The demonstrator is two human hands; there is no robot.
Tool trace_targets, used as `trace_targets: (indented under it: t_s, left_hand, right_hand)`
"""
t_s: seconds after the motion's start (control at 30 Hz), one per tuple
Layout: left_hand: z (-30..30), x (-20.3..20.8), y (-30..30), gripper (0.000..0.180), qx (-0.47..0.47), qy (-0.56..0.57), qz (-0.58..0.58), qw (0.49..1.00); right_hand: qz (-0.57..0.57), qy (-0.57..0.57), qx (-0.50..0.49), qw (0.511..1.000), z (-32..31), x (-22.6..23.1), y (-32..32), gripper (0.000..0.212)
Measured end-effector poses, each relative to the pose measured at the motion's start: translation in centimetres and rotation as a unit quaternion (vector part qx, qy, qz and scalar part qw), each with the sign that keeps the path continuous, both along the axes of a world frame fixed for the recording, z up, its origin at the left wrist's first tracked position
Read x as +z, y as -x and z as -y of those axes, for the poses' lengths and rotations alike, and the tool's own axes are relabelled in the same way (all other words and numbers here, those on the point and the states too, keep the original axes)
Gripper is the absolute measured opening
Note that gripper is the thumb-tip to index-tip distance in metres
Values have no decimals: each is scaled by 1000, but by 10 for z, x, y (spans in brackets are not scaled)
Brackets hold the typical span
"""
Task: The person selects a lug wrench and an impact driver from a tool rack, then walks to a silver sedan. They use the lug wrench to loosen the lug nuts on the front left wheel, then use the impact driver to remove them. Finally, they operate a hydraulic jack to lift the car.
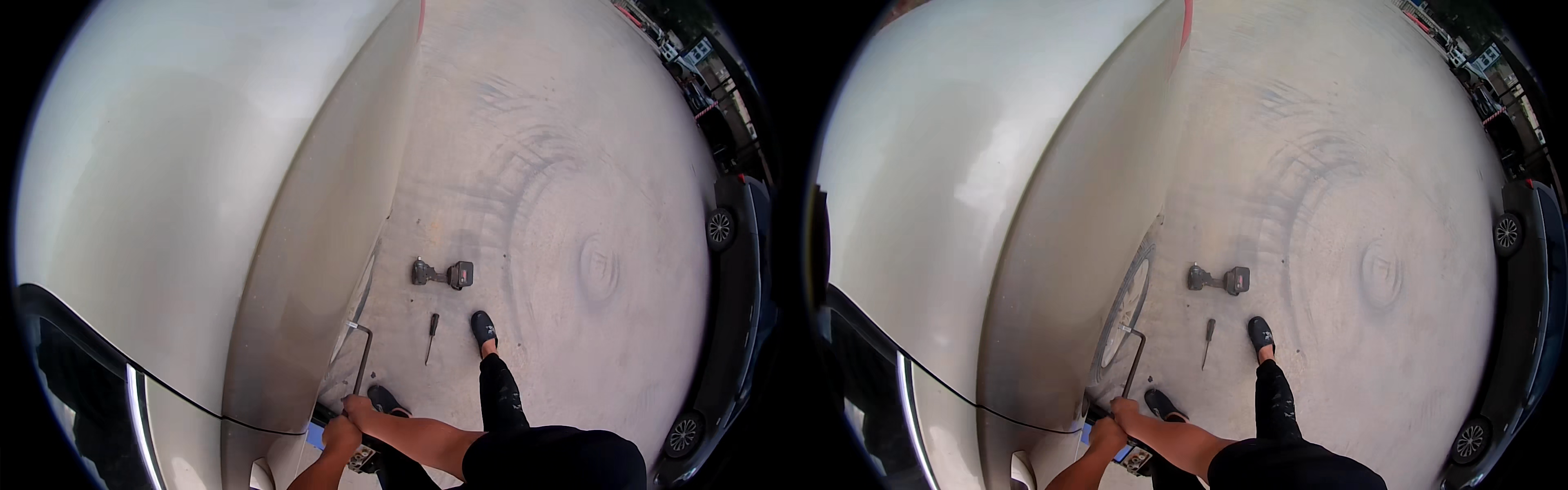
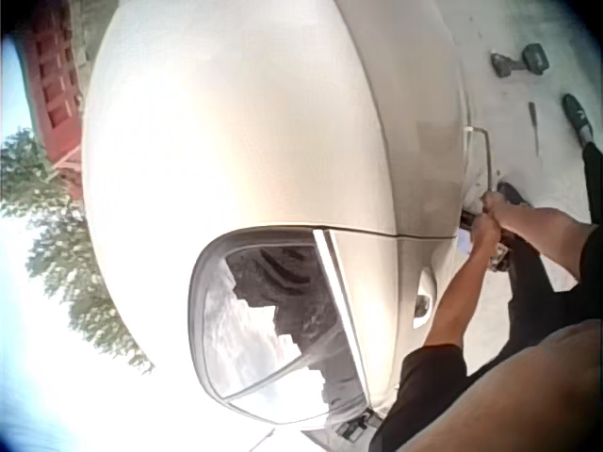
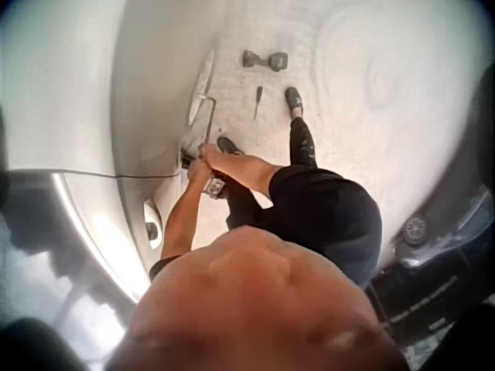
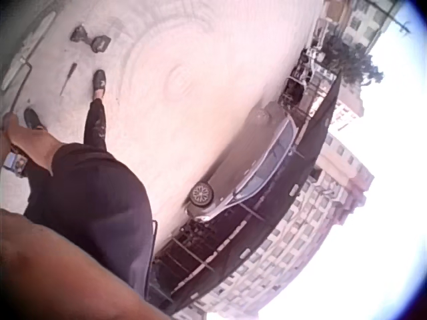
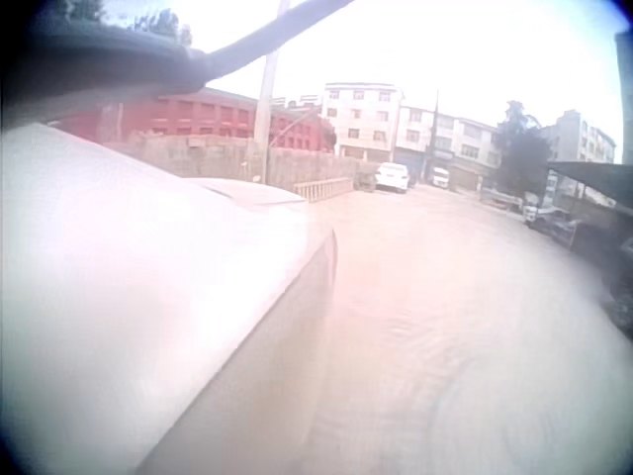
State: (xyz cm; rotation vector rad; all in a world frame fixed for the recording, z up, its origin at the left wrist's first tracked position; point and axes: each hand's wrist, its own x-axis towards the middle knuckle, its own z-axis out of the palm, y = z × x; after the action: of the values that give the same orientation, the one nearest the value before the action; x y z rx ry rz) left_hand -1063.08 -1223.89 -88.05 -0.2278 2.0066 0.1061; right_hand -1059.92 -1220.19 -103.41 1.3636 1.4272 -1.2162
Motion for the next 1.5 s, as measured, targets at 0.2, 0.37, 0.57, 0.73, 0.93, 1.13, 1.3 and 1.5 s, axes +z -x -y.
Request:
trace_targets:
  t_s: [0.2, 0.37, 0.57, 0.73, 0.93, 1.13, 1.3, 1.5]
  left_hand:
    - [32, -67, -60, 36, -21, 68, 8, 997]
    - [19, -51, -59, 35, 6, 57, 44, 997]
    - [45, -94, -84, 34, -19, 73, -77, 994]
    - [65, -124, -117, 23, -17, 114, -101, 988]
    - [69, -155, -124, 16, -49, 72, -134, 987]
    - [108, -277, -196, 24, -32, 139, -145, 979]
    - [53, -406, -126, 75, 156, 7, -125, 980]
    - [15, -504, -72, 79, 259, -154, -209, 930]
  right_hand:
    - [-49, -64, -31, 996, 16, 3, -10, 32]
    - [-43, -107, -35, 993, 11, -8, -25, 30]
    - [-69, -137, 15, 988, 44, -47, -37, 32]
    - [-63, 206, 19, 976, 9, -55, -52, 39]
    - [-67, 317, -32, 946, -85, -109, 2, 56]
    - [-293, 27, 230, 928, -133, -154, 97, 72]
    - [-399, -91, 362, 837, -163, -233, 177, 56]
    - [-465, 109, 345, 808, -149, -254, 193, 34]
